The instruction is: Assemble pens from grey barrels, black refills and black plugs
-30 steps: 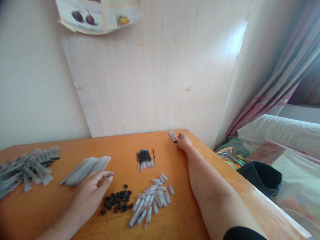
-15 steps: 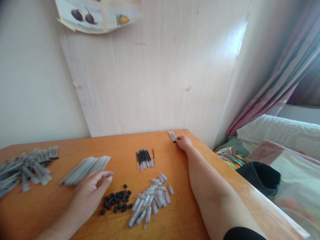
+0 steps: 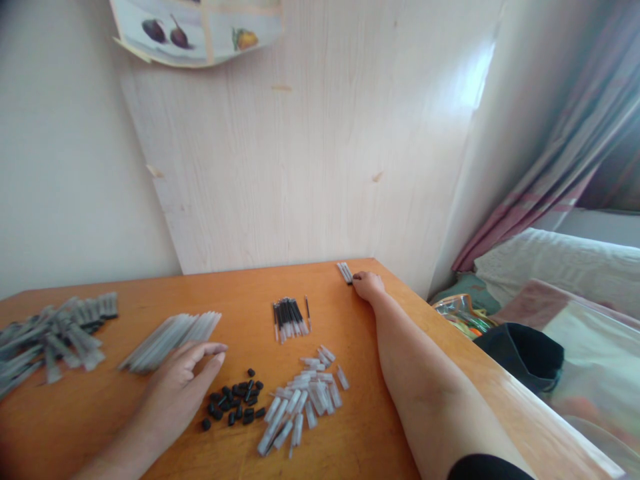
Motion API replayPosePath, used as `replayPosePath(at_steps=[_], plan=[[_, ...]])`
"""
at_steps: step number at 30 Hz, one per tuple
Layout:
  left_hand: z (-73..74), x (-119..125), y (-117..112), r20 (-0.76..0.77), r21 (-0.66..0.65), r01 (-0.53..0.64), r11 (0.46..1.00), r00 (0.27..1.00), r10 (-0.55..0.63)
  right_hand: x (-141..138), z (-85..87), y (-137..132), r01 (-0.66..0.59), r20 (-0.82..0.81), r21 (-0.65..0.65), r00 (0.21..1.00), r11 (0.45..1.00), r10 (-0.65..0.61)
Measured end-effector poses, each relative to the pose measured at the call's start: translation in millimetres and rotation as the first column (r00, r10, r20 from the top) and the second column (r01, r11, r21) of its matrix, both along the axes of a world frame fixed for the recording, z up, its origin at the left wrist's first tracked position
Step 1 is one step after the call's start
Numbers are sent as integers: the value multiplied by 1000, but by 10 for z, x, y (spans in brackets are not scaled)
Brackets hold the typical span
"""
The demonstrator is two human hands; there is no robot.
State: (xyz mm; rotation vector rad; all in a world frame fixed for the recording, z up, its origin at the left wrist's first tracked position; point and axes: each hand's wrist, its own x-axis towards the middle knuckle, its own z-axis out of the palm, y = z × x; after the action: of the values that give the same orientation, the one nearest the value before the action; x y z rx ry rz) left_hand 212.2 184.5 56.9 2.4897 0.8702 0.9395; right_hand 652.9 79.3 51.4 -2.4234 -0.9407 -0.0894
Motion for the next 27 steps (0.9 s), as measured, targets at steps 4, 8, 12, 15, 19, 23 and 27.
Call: replayPosePath(at_steps=[4,8,12,15,19,23,27], plan=[[-11,-5,-2,4,1,4,1000,1000,-4,37,-29,11,0,5,5,1000,1000,0],[-16,-8,-2,11,-2,-4,1000,1000,4,106,-70,45,2,4,9,1000,1000,-2],[-5,4,2,12,6,-14,1000,1000,14,199,-121,82,26,-9,14,1000,1000,-26],[-5,8,4,9,13,-10,1000,1000,10,255,-151,96,49,-25,23,998,999,-49],[-7,7,2,6,8,-7,1000,1000,7,279,-168,96,68,-38,34,997,997,-67],[3,7,-5,11,6,-10,1000,1000,10,258,-168,87,79,-41,26,996,997,-78],[6,5,-7,17,8,-12,1000,1000,12,231,-157,83,63,-33,8,998,998,-63]])
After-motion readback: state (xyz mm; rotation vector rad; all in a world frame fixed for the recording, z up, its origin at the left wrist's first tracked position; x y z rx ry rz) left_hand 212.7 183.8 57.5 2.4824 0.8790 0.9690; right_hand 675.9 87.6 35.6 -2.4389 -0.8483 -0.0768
